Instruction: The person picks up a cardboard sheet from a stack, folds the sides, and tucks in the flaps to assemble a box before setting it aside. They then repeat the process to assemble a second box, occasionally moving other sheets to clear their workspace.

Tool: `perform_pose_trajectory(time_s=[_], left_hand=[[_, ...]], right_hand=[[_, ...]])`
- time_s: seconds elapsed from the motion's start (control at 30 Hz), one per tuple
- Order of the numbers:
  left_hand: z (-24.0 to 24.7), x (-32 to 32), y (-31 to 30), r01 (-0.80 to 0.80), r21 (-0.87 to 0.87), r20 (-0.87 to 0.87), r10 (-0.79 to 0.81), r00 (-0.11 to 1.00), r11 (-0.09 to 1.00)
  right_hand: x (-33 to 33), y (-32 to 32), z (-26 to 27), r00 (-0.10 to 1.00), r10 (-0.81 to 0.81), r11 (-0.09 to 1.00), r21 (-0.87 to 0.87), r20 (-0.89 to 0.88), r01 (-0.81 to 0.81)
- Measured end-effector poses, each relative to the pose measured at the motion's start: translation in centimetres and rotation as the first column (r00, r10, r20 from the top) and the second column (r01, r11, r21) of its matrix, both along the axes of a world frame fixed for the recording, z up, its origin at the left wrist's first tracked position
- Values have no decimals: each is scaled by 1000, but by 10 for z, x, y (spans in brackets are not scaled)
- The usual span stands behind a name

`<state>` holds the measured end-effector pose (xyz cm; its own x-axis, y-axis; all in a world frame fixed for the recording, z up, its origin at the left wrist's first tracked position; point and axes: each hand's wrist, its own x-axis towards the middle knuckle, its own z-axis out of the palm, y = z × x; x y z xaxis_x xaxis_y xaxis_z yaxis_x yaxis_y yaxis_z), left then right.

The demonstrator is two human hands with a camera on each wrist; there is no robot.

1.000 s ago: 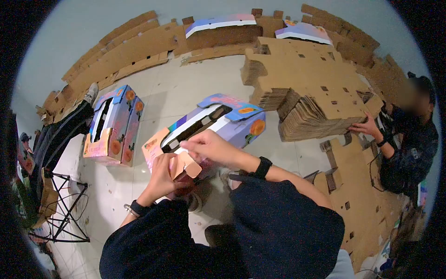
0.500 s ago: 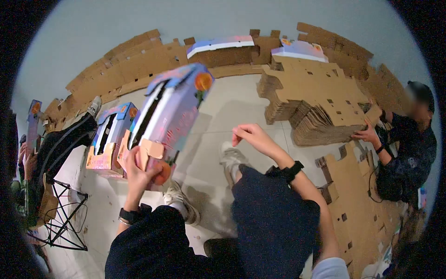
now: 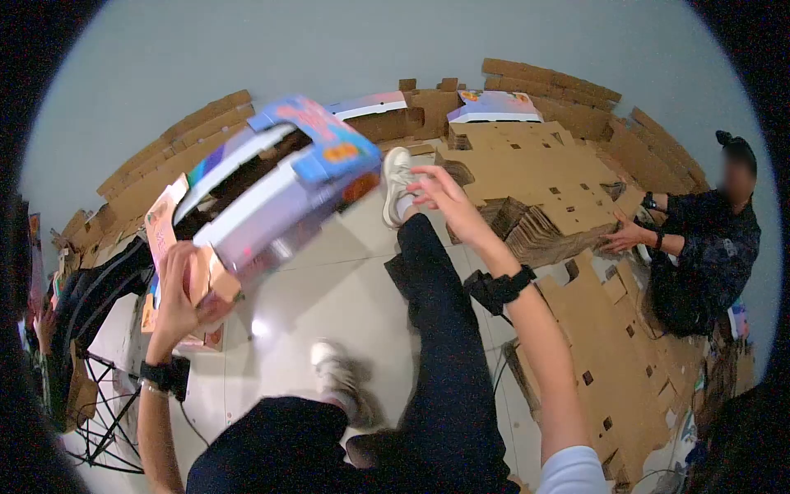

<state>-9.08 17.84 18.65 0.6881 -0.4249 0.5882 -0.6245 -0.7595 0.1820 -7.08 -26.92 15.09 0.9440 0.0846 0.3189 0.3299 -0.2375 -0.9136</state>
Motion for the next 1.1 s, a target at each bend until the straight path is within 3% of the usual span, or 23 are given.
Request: perform_pose_trajectory(time_s=[0.1,0.23,0.27,0.3,0.33,0.37,0.4,0.43,0.5,0.57,0.63,0.7,0.73,0.8,0.83,0.9,1.03,1.1], left_hand=[[-20,3,-7,82,144,-140,-62,988,986],[-65,36,-26,273,385,-305,-157,939,882],[-72,54,-30,319,514,-403,-104,909,796],[-93,79,-29,331,506,-414,-112,903,796],[-125,109,-25,196,706,-141,-136,981,680],[-147,132,-23,-2,835,136,-202,970,551],[-155,141,-35,-63,786,109,-37,993,616],[-165,148,-46,-55,788,97,-35,995,613],[-189,148,-72,-76,362,-113,125,986,929],[-210,145,-103,55,76,-327,-27,945,996],[-235,141,-134,203,-106,-635,-223,740,974],[-236,105,-174,144,-135,-807,-193,558,980],[-242,87,-183,142,-139,-808,-195,556,980],[-258,57,-193,316,227,-651,-98,753,921],[-262,50,-192,309,228,-656,-89,749,923],[-264,38,-194,270,234,-437,-147,887,934],[-258,18,-211,377,352,-505,-165,847,857],[-272,14,-216,316,307,-494,-134,859,898]], right_hand=[[58,9,-33,991,-101,991,98,90,92],[115,5,-115,984,-157,983,-81,85,164],[124,-6,-153,988,-138,978,-167,-61,127],[122,-9,-176,971,-123,967,-245,-205,71],[110,-14,-201,941,-98,914,-403,-325,-43],[92,-11,-217,893,-90,830,-529,-441,-178],[75,-3,-226,902,-266,747,-664,-340,-30],[61,4,-229,880,-423,627,-771,-217,111],[44,0,-228,866,-423,670,-735,-265,103],[38,-8,-227,853,-439,698,-705,-281,127],[28,-8,-230,864,-441,695,-702,-245,155],[21,-10,-222,854,-443,697,-704,-271,138],[18,-10,-219,838,-438,687,-722,-325,79],[13,-11,-222,834,-435,658,-752,-338,38],[12,-11,-225,836,-425,661,-750,-346,26],[14,-17,-226,820,-385,669,-740,-424,-68],[4,0,-233,869,-409,632,-773,-278,50],[-3,0,-230,871,-413,648,-758,-268,74]])
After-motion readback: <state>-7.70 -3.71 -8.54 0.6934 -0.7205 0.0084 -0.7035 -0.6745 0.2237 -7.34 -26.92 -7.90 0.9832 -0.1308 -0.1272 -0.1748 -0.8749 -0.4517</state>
